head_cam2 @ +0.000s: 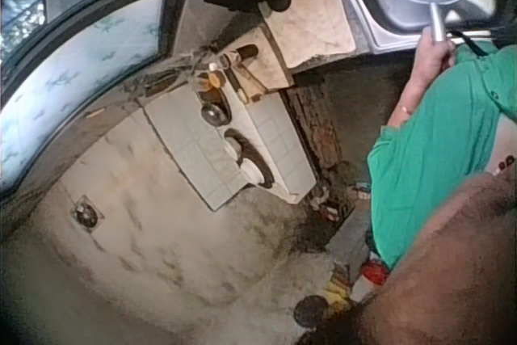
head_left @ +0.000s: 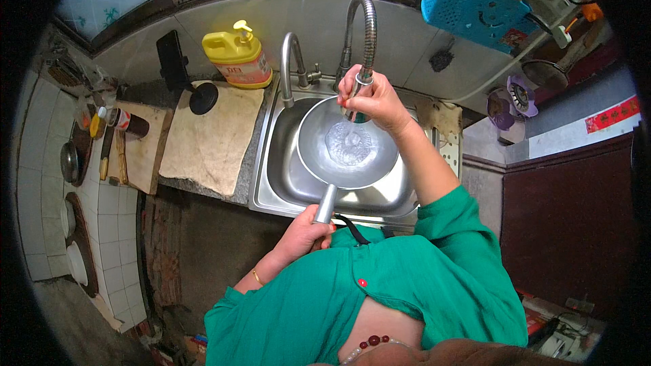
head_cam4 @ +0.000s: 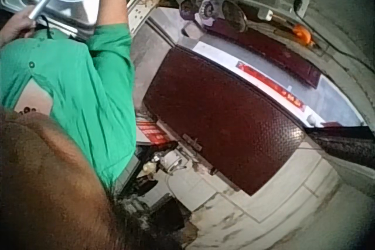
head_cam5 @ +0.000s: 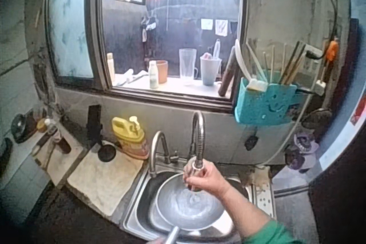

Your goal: The person fills a small metal pan with water from the sink, pours it into a wok on the stove, and covers the wok with a lid. The person then handles a metal bowl and a package of noodles on the counter.

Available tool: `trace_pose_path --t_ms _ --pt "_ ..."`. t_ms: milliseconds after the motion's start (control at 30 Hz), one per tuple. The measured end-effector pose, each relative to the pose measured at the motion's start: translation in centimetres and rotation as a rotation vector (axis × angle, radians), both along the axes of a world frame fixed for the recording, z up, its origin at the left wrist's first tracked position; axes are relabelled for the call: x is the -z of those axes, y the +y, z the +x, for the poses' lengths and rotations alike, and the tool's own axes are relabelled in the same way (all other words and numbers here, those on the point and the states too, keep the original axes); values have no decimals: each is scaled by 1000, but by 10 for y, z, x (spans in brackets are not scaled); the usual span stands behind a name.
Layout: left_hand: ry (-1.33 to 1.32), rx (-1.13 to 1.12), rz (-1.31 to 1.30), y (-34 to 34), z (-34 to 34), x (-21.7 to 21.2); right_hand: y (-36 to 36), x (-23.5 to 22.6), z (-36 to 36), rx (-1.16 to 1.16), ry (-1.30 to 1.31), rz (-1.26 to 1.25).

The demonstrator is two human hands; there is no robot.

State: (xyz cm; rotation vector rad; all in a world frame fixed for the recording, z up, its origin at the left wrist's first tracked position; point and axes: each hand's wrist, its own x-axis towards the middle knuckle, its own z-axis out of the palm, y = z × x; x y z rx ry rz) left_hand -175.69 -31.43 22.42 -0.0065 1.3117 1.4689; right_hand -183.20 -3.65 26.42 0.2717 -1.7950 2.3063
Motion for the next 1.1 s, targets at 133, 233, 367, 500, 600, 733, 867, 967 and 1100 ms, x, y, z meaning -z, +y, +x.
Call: trace_pose_path --t_ms 133,233,367,500,600,733,867,967,1100 --pt "-12 20 -22 0 -1 3 10 -6 -9 -219 41 -79" --pt "6 24 -13 3 -1 5 15 -8 -12 -301 24 -73" --pt "-29 -21 1 6 3 5 21 -3 -5 -202 18 82" --pt "-34 -28 -4 6 3 2 44 14 0 12 71 -101" --pt "-26 -31 -9 5 4 0 64 41 2 391 -175 -51" --pt "-44 -44 -11 3 4 -2 74 81 -5 659 -445 -46" --pt "-74 -76 19 2 3 -1 76 101 -16 641 -436 -241" --pt "-84 -78 27 0 2 0 77 106 -24 622 -428 -366" --pt "-80 -61 0 -3 -1 1 80 110 -31 583 -434 -440"
